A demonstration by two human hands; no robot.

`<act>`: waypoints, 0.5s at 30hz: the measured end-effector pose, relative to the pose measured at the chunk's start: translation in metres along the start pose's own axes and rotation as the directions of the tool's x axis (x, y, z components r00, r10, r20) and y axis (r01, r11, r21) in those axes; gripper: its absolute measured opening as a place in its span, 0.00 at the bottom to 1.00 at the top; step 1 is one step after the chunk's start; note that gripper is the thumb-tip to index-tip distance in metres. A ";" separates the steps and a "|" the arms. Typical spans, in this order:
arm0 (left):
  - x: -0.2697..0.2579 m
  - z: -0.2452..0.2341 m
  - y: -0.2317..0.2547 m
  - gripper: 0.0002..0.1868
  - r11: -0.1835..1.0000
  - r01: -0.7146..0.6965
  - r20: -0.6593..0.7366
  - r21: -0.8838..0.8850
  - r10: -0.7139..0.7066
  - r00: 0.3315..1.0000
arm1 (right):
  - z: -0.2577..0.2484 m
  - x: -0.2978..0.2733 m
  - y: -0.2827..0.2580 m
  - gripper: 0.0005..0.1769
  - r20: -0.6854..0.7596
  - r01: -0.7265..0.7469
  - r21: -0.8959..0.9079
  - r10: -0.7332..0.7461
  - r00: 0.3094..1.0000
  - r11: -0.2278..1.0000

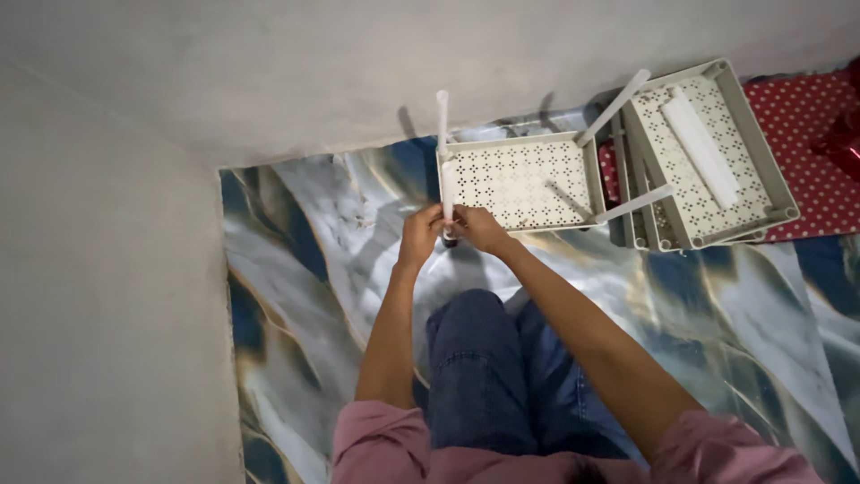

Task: The person assembles a white plastic storage rack by inserting vertical support rods into corner holes and attaching horizontal crossbars. They repeatedly insert and remove rods to adjust the configuration while working on a patterned floor mat.

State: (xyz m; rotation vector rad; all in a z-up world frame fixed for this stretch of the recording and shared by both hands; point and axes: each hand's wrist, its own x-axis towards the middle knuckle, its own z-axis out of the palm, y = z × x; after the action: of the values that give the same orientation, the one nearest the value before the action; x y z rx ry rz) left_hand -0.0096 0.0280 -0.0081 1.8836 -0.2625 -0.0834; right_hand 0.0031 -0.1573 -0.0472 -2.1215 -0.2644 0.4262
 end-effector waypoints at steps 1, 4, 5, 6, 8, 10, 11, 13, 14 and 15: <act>0.000 0.001 -0.003 0.16 1.000 -0.005 -0.011 -0.009 0.004 1.000 | 0.001 0.001 -0.001 0.20 0.006 0.006 -0.024 -0.006 1.000 1.000; 0.004 0.005 -0.006 0.16 1.000 -0.021 -0.034 -0.001 0.021 0.999 | -0.004 0.001 0.000 0.20 0.033 -0.044 -0.213 0.052 0.998 0.976; 0.006 0.006 -0.006 0.17 0.999 -0.025 -0.037 0.023 0.026 0.999 | -0.006 0.001 0.001 0.20 0.027 -0.031 -0.176 0.036 0.999 0.984; 0.005 0.007 -0.006 0.17 0.999 -0.026 -0.039 0.045 0.028 0.999 | -0.006 -0.001 0.003 0.20 0.022 -0.020 -0.138 0.024 0.999 0.990; 0.002 0.005 -0.004 0.15 0.996 -0.033 -0.001 0.085 0.033 0.999 | -0.005 -0.004 0.004 0.20 0.007 -0.002 -0.134 0.003 1.000 0.991; 0.000 0.002 0.000 0.13 0.991 -0.041 0.028 0.131 0.038 0.999 | -0.002 -0.007 0.004 0.19 -0.008 0.011 -0.201 -0.013 1.000 0.980; 0.000 0.000 0.002 0.13 0.987 -0.045 0.038 0.156 0.040 0.998 | -0.001 -0.009 0.004 0.19 -0.013 0.054 -0.172 -0.058 0.998 0.984; 0.002 -0.003 0.006 0.12 0.985 -0.052 0.055 0.162 0.044 0.998 | 0.000 -0.011 0.002 0.18 -0.031 0.143 -0.117 -0.147 0.989 0.983; 0.000 -0.003 0.008 0.12 0.988 -0.051 0.061 0.144 0.042 0.997 | 0.001 -0.014 0.001 0.18 -0.021 0.118 -0.146 -0.122 0.992 0.982; -0.002 -0.003 0.009 0.13 0.991 -0.049 0.066 0.125 0.041 0.997 | 0.003 -0.016 0.000 0.18 -0.012 0.093 -0.176 -0.096 0.995 0.980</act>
State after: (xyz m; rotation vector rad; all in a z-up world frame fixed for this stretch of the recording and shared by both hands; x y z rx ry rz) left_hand -0.0118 0.0288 0.0014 2.0024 -0.3612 -0.0980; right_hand -0.0129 -0.1612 -0.0455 -2.2727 -0.4024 0.3354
